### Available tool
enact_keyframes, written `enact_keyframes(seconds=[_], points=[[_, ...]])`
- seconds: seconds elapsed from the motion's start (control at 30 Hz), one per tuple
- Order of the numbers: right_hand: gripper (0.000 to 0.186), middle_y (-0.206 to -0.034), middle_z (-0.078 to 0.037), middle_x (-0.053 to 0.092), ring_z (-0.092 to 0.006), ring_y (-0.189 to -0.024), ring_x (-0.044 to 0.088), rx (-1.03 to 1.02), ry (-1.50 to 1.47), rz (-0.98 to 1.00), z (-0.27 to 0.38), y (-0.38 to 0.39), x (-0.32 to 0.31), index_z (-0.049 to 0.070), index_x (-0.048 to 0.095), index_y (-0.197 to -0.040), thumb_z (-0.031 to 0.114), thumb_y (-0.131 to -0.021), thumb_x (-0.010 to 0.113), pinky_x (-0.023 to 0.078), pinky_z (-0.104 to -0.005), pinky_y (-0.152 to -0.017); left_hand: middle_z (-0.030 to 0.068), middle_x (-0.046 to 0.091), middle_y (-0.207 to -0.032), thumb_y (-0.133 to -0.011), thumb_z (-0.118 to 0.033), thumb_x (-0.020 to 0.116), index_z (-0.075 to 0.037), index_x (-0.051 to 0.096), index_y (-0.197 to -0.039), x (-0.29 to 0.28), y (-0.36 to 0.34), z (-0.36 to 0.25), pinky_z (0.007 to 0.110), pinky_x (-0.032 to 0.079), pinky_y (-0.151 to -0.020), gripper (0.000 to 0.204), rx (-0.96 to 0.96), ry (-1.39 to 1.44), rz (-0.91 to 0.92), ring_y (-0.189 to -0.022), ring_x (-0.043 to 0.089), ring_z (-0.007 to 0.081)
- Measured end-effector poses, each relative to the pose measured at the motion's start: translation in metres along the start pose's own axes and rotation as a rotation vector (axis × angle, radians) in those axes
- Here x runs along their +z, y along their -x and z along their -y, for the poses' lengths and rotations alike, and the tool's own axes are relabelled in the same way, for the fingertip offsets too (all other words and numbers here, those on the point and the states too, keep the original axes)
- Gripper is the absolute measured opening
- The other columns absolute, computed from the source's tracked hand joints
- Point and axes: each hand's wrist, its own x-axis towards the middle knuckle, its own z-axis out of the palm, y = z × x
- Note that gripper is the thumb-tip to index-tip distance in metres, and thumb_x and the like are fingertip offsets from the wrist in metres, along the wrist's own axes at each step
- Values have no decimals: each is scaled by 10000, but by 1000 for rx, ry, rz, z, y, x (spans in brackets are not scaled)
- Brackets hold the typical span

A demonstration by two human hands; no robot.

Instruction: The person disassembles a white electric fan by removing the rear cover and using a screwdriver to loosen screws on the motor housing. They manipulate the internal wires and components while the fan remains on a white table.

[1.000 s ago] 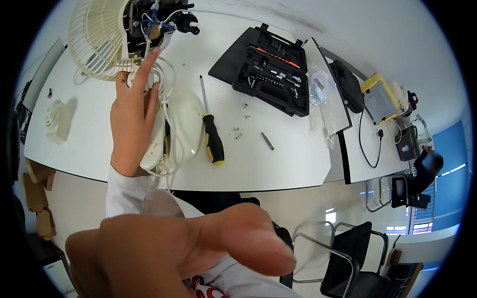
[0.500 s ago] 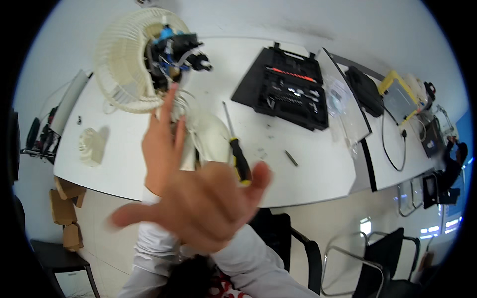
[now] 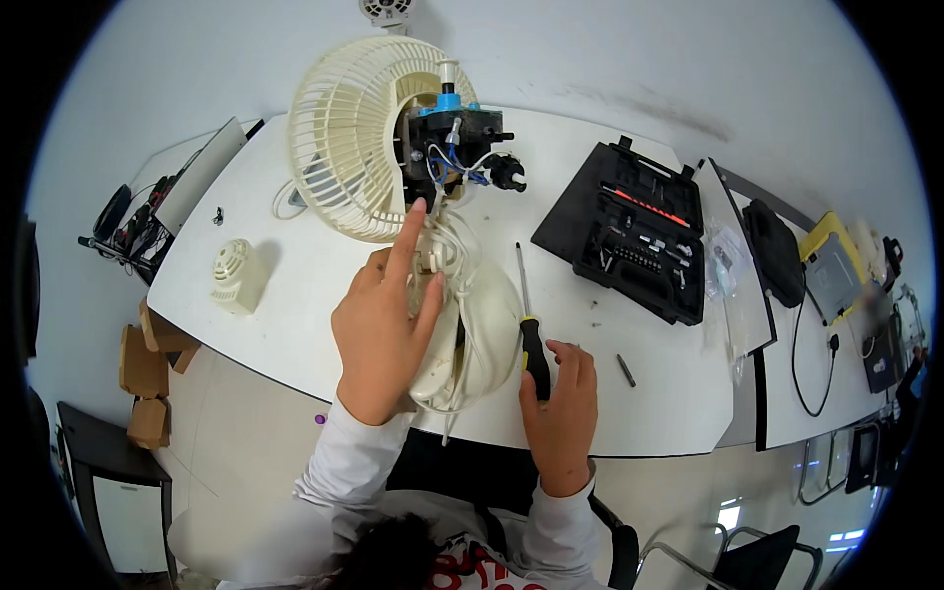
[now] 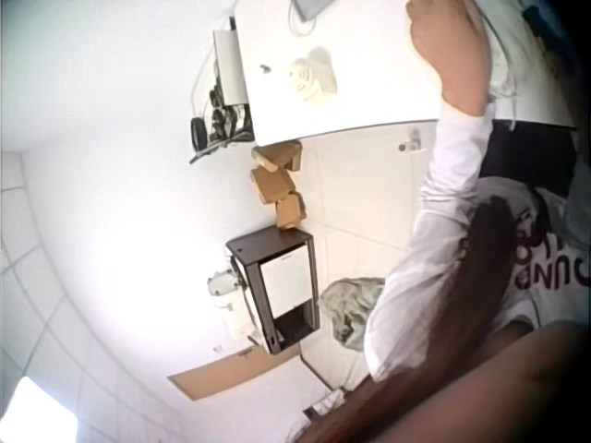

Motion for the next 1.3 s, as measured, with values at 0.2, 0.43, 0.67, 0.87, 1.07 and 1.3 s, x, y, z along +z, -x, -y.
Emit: enact_keyframes(seconds=[0.2, 0.43, 0.67, 0.87, 1.07, 1.3], points=[[458, -1083, -162, 527, -335, -967, 545, 45, 204, 121, 7, -1, 7, 38, 500, -1209, 82, -784, 664, 466, -407, -808, 41, 575, -815, -772, -200, 713, -235, 570, -1292, -17, -5, -4, 294, 452, -548, 541, 25, -147, -19, -695, 559, 172], [436, -1080, -175, 505, -332, -942, 544, 46, 154, 25, -3, 2, 14, 14, 469, -1250, 48, -835, 598, 473, -385, -775, 26, 487, -756, -751, -176, 728, -129, 683, -1000, -14, -22, -2, 309, 412, -518, 257, 87, -29, -219, -696, 510, 189], [389, -1057, -185, 500, -298, -865, 542, 128, -41, -45, 7, 5, -8, -20, 454, -1254, 26, -875, 527, 465, -349, -754, 9, 476, -731, -679, -142, 791, -116, 666, -841, -7, -56, -12, 301, 401, -564, 206, 176, 24, -410, -677, 489, 175], [369, -1082, -183, 520, -257, -880, 534, 34, -163, -162, 4, 7, -17, -42, 460, -1234, 22, -873, 502, 446, -335, -790, 3, 497, -742, -668, -130, 786, -120, 658, -820, 6, -64, -10, 326, 378, -604, 200, 223, -64, -436, -707, 488, 195], [373, -1115, -177, 523, -240, -941, 530, 96, -289, -189, -2, 13, -21, -43, 451, -1253, 95, -908, 483, 427, -328, -841, 4, 480, -708, -673, -105, 773, -120, 658, -806, 9, -59, -6, 321, 350, -593, 176, 239, -27, -467, -675, 476, 183], [372, -1115, -167, 524, -231, -963, 526, 104, -342, -225, -11, 16, -21, -38, 455, -1255, 161, -941, 474, 423, -323, -850, 13, 395, -624, -673, -59, 755, -100, 650, -794, 13, -50, 5, 295, 317, -534, 165, 241, 68, -502, -555, 407, 153]])
